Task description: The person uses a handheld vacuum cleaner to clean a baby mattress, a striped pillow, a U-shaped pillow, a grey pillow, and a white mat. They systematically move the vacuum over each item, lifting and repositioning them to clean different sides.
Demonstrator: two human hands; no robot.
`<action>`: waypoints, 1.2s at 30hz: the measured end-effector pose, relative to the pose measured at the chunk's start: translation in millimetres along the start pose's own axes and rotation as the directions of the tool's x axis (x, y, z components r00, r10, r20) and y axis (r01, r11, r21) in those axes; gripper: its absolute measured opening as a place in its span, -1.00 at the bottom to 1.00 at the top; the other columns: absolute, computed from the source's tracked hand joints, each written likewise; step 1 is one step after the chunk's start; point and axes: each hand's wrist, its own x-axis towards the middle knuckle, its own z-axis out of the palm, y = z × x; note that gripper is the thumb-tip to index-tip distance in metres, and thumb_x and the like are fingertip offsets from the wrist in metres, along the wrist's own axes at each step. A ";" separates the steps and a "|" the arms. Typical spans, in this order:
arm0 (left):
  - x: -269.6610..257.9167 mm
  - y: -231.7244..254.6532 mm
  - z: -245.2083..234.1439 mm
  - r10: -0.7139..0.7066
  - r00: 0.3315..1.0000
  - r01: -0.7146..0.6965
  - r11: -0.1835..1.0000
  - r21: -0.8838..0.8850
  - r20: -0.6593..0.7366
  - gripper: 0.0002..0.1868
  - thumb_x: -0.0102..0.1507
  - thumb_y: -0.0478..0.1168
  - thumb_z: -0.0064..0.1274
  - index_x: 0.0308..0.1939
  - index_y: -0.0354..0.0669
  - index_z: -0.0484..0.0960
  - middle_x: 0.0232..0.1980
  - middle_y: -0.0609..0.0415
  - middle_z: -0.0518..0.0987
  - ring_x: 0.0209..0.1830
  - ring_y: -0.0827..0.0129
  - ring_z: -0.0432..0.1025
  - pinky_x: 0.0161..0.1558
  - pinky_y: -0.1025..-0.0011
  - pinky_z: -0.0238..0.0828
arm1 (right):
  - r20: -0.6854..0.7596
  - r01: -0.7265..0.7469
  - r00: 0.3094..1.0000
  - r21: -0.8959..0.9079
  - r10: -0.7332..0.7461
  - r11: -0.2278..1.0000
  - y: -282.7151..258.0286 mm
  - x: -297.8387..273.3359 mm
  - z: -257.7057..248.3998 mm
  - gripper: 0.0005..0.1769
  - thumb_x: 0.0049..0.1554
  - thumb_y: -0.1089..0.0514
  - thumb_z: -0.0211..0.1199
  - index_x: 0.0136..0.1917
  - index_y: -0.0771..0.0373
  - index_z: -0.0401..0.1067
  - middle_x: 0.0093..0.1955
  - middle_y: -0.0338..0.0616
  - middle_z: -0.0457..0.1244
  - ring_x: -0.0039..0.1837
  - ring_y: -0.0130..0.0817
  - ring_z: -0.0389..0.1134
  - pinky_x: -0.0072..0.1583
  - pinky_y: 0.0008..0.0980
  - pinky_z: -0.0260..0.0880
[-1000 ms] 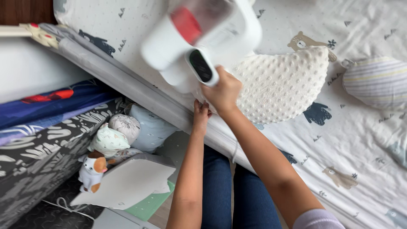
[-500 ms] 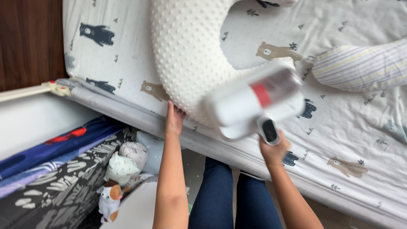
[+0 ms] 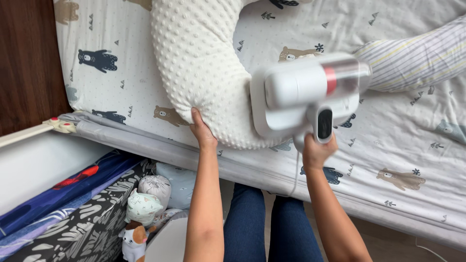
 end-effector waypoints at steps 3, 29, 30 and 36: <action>-35.8 38.3 31.5 0.063 0.994 -0.068 0.996 -0.056 -0.092 -0.28 0.37 0.12 -0.13 0.33 -0.51 0.40 0.26 -0.30 0.48 0.13 0.07 0.47 0.08 0.15 0.49 | -0.004 -0.297 0.950 0.310 0.313 0.903 -29.8 31.8 22.0 -0.84 -0.04 0.35 0.27 -0.14 0.31 0.38 -0.25 -0.22 0.30 -0.28 -0.51 0.30 -0.19 -0.46 0.32; -148.5 1.3 81.4 -0.192 0.722 -0.691 -0.148 0.707 0.665 -0.01 0.23 0.11 0.21 0.58 -0.03 -0.01 0.64 -0.34 -0.36 0.59 -0.47 -0.44 0.40 -0.42 -0.36 | -0.201 -0.310 0.925 0.088 0.321 0.947 -40.0 -34.6 -198.1 -0.91 0.11 0.42 0.28 -0.09 0.36 0.43 -0.18 -0.20 0.34 -0.16 -0.50 0.35 -0.09 -0.46 0.34; -138.3 -8.5 73.6 -0.166 0.721 -0.691 -0.102 0.715 0.673 0.05 0.24 0.14 0.21 0.61 -0.04 -0.09 0.62 -0.42 -0.44 0.59 -0.48 -0.50 0.41 -0.43 -0.39 | -0.191 -0.311 0.926 0.109 0.327 0.944 -38.1 -33.6 -188.6 -0.91 0.11 0.42 0.28 -0.11 0.35 0.41 -0.19 -0.20 0.34 -0.14 -0.48 0.36 -0.09 -0.46 0.35; -65.9 -38.8 80.4 -0.125 0.937 -0.332 -0.041 0.942 0.325 0.57 0.00 0.41 0.26 0.57 -0.31 -0.57 0.52 -0.60 -0.71 0.52 -0.48 -0.82 0.36 -0.48 -0.71 | -0.097 -0.194 0.978 -0.086 0.186 0.977 -36.9 26.2 -69.1 -0.85 0.01 0.30 0.30 -0.12 0.40 0.44 -0.19 -0.29 0.30 -0.09 -0.56 0.27 0.00 -0.48 0.29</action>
